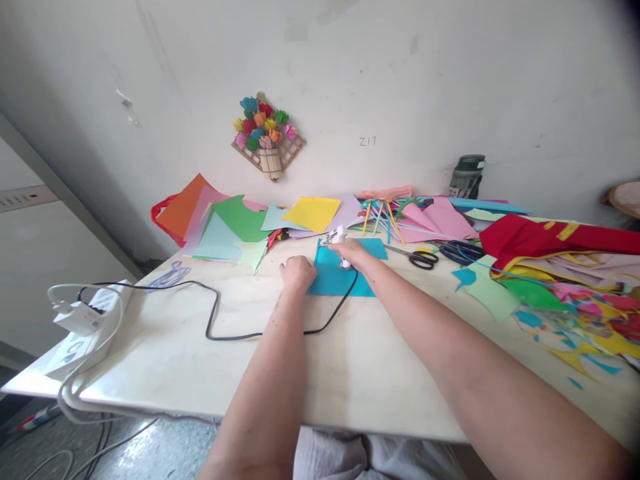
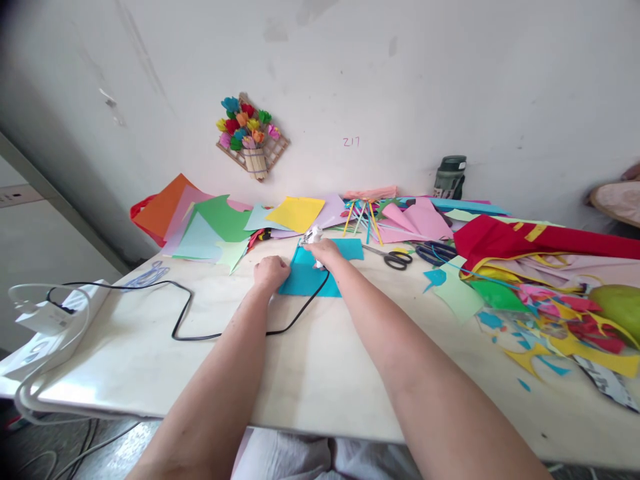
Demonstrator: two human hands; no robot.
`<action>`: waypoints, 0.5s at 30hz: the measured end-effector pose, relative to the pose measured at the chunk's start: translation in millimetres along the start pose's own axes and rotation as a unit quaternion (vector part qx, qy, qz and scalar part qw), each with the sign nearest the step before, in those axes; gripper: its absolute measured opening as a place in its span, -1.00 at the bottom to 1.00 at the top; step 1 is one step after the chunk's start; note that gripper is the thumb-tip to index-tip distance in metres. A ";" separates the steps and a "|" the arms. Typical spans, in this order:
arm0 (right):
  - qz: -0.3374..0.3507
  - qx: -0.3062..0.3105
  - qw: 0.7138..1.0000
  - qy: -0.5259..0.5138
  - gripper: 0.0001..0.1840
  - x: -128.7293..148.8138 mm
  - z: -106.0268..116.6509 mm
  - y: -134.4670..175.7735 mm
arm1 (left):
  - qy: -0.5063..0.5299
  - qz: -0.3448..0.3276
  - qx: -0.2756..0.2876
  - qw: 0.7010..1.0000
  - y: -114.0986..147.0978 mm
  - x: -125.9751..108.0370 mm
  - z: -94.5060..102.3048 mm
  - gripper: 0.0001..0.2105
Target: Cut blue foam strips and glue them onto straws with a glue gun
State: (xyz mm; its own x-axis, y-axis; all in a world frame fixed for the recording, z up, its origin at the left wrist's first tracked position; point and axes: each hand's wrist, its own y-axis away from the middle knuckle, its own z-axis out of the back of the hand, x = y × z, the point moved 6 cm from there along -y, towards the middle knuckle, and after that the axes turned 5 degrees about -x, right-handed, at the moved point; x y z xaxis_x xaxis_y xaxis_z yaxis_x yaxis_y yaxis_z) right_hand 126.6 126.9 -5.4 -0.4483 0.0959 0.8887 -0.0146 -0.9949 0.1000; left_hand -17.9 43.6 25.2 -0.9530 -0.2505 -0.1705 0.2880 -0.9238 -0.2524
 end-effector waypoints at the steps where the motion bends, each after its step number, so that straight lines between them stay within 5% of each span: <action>1: -0.003 0.001 1.000 -0.001 -0.69 -0.7 0.7 1.7 | -0.002 0.001 0.000 1.000 -0.5 0.2 -0.7 -0.75; 15: 0.018 0.038 0.999 -0.033 -0.66 3.5 7.0 26.2 | -0.013 -0.007 -0.038 0.999 -5.6 -1.3 -5.3 -0.75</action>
State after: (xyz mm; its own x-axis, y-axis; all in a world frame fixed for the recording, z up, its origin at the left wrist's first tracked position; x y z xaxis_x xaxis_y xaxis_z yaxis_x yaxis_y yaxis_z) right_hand 131.0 101.3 3.4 -0.3880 0.0652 0.9193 0.0685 -0.9927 0.0993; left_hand -17.8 50.7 21.9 -0.9588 -0.2462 -0.1415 0.2799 -0.9030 -0.3258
